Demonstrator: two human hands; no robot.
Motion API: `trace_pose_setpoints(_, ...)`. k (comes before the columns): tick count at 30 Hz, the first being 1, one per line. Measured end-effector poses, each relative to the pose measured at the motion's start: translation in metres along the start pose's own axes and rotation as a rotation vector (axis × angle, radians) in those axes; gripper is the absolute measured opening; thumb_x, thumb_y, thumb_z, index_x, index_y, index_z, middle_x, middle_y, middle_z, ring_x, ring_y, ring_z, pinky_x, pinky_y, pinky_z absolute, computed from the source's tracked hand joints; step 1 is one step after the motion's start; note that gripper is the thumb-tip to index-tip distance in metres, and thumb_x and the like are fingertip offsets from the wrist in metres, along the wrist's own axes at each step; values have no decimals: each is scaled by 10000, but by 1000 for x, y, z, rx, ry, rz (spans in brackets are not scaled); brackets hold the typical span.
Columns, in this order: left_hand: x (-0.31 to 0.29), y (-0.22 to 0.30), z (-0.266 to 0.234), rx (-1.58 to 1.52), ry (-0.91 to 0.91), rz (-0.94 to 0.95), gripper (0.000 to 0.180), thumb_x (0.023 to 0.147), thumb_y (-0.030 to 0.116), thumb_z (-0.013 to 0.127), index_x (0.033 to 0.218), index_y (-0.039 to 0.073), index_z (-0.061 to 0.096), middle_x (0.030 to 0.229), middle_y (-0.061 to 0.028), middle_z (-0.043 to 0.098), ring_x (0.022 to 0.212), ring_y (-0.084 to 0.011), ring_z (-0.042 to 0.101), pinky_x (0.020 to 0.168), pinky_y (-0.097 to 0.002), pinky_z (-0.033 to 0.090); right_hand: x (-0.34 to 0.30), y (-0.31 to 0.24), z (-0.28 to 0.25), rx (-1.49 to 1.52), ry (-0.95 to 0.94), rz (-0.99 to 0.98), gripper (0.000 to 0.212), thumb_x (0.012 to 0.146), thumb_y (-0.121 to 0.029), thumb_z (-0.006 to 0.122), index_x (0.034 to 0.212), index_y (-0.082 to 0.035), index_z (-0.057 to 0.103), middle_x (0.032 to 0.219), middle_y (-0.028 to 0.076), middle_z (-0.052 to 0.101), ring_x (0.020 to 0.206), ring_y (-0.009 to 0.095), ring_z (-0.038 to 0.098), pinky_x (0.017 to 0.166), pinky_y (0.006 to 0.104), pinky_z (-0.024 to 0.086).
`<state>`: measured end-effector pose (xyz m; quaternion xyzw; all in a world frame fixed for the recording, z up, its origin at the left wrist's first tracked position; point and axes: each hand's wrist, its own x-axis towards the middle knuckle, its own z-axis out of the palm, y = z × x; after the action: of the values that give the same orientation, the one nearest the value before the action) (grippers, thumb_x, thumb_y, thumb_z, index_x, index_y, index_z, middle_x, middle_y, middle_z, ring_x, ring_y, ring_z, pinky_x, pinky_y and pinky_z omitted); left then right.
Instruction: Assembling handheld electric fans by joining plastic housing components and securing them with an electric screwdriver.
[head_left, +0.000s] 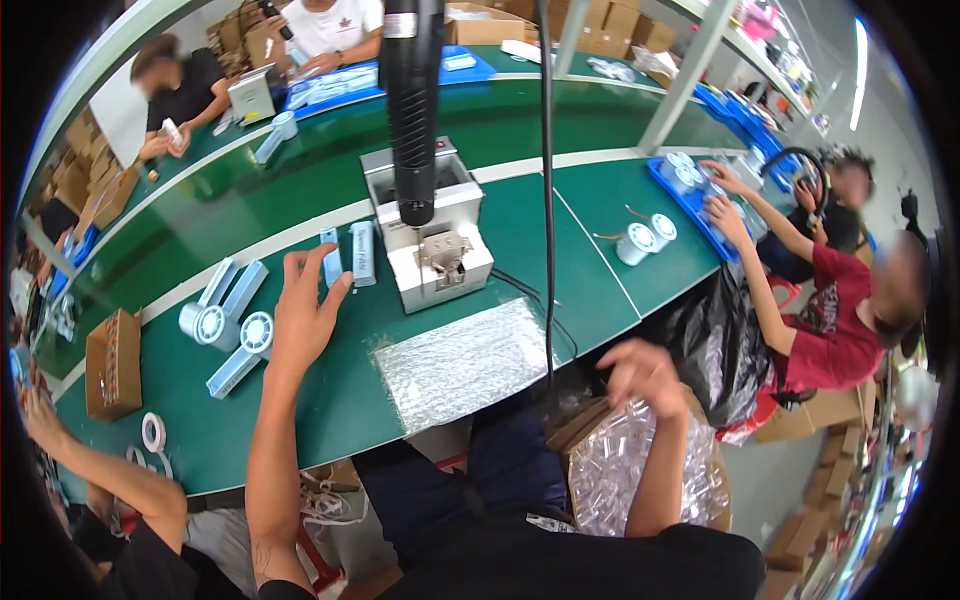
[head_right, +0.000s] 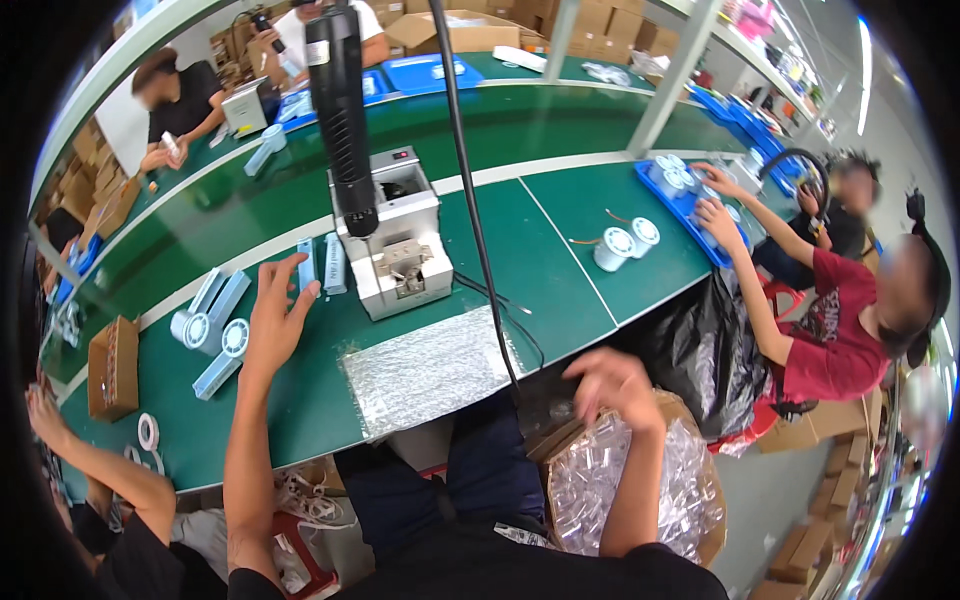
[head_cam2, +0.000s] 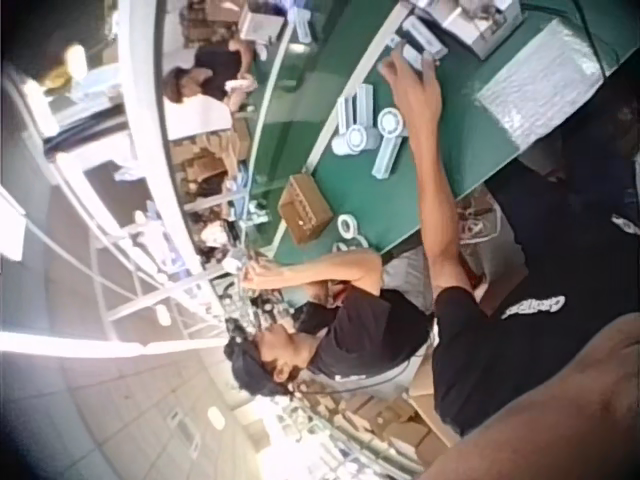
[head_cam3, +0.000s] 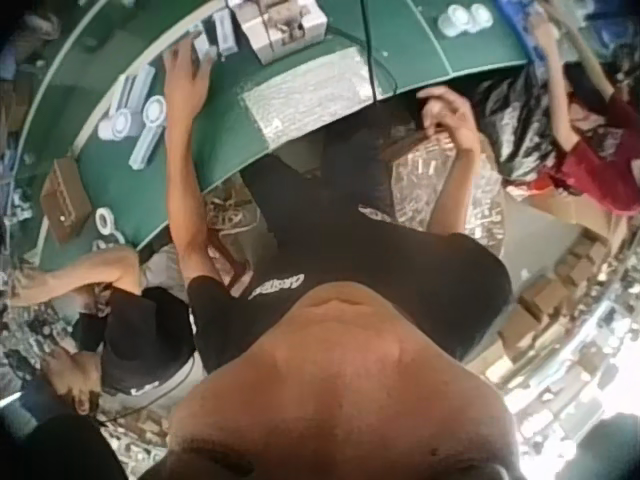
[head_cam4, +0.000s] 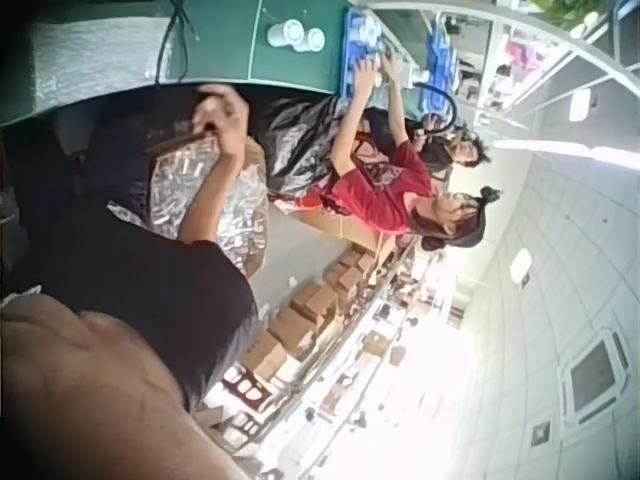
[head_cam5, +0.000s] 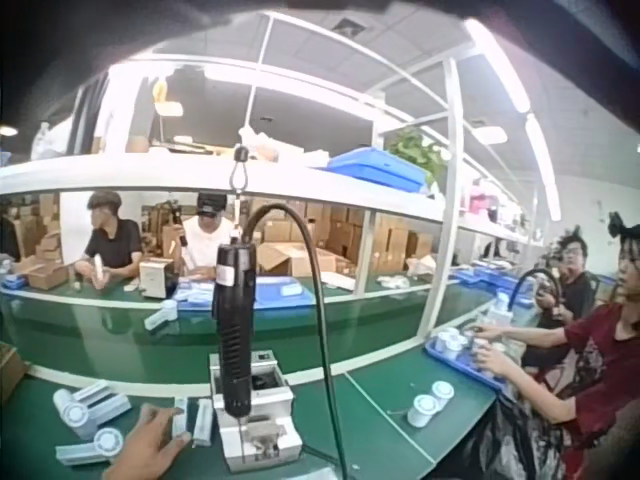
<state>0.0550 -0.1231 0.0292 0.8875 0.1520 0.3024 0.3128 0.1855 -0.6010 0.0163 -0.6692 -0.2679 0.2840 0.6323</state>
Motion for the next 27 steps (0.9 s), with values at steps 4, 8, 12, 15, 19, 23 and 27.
trace_pose_setpoints(4,-3,-29,24,320,9,173,309,950,296,738,1183,104,672,1073,-139,594,935,-363,629,765,-477,523,81,1,-47,-495,940,-334,505,900,-338,820,1195,16,613,1030,125,681,860,208,669,672,325,552)
trace_pose_setpoints(8,-6,-26,13,354,40,89,217,903,206,765,932,58,608,926,-147,609,863,-384,628,734,-517,506,151,44,-83,-1002,1009,-431,632,863,-300,856,1349,-20,565,1256,214,648,1108,349,660,936,446,529)
trace_pose_setpoints(12,-23,5,-16,93,107,-128,226,933,129,738,996,37,542,944,-163,620,724,-374,612,676,-480,487,124,40,-23,-313,828,-344,550,930,-73,770,1434,-55,550,1190,91,664,1029,157,647,885,291,528)
trace_pose_setpoints(15,-51,28,-33,-187,69,-121,346,916,41,752,1140,63,489,985,-69,600,783,-181,585,670,-327,463,57,14,49,115,921,-704,513,973,-216,613,1414,28,521,1127,180,652,940,253,676,815,362,590)
trace_pose_setpoints(19,-82,42,-23,-355,-126,-163,446,930,56,738,1319,58,520,1161,-72,653,925,-145,618,720,-279,476,18,-10,146,150,362,-884,550,918,-370,660,1359,-55,566,1076,278,609,827,353,702,685,428,617)
trace_pose_setpoints(23,-85,34,-8,-240,-249,-174,254,907,-24,702,1154,38,699,1209,-99,657,992,-197,663,777,-302,512,60,-11,176,-485,170,-726,467,807,-38,765,1269,-107,751,1264,218,566,1040,368,645,827,405,560)
trace_pose_setpoints(27,-86,34,4,-210,-118,-102,195,889,-107,643,987,24,749,1241,-143,621,1071,-291,659,914,-353,531,100,10,181,-631,309,-586,394,854,-47,759,1240,-121,727,1345,196,536,1191,385,589,990,487,478)
